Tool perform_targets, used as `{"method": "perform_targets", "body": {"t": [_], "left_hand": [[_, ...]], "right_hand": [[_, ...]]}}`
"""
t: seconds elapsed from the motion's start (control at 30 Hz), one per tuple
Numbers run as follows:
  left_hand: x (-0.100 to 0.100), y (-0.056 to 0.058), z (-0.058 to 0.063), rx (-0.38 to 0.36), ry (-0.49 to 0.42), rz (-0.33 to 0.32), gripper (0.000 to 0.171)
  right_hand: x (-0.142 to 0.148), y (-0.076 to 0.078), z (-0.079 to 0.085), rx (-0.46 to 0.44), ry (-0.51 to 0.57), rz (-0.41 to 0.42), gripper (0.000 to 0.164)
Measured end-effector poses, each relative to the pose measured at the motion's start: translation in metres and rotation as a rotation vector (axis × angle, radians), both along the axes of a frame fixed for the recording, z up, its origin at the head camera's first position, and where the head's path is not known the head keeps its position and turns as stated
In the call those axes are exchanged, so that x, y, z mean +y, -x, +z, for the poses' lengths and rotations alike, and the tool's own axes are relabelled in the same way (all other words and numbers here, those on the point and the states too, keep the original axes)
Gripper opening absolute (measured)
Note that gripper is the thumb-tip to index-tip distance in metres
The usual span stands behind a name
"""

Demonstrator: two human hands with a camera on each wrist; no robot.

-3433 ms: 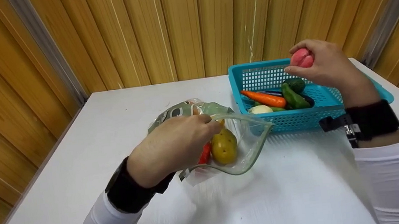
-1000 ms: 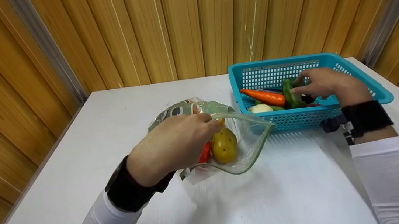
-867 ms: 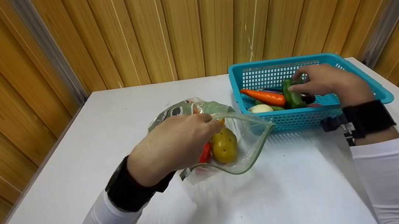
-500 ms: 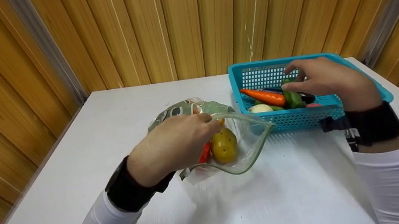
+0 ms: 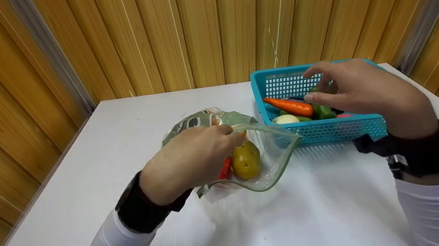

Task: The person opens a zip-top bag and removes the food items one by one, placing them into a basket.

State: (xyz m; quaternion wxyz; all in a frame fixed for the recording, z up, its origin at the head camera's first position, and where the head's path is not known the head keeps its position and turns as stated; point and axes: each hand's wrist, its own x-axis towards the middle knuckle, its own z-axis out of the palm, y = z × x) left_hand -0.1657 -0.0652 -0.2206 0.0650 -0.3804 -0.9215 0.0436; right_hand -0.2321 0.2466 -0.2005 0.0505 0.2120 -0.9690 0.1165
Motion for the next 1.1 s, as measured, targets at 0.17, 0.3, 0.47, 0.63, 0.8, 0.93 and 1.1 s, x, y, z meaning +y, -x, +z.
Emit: {"method": "perform_targets", "body": {"t": [0.17,0.3,0.47,0.63,0.8,0.93,1.1], "left_hand": [[0.0,0.0,0.0,0.006,-0.005,-0.002,0.046],[0.0,0.001,-0.001,0.007,-0.001,-0.005,0.047],[0.0,0.003,0.0,-0.024,0.01,0.004,0.048],[-0.001,0.003,-0.001,-0.036,0.011,0.014,0.046],[-0.002,0.003,-0.002,-0.017,0.011,0.0,0.039],[-0.004,0.004,-0.005,0.063,-0.006,-0.043,0.026],[-0.005,0.003,-0.005,0.084,-0.016,-0.051,0.021]], "right_hand": [[-0.01,-0.021,0.003,0.134,0.016,0.081,0.043],[-0.022,-0.036,0.002,0.257,0.025,0.177,0.034],[-0.038,-0.046,-0.01,0.399,0.038,0.433,0.02],[-0.064,-0.054,-0.022,0.337,0.033,0.668,0.025],[-0.088,-0.058,-0.03,0.229,-0.02,0.75,0.022],[-0.1,-0.057,-0.039,0.232,-0.055,0.745,0.019],[-0.114,-0.049,-0.05,0.172,-0.138,0.696,0.022]]}}
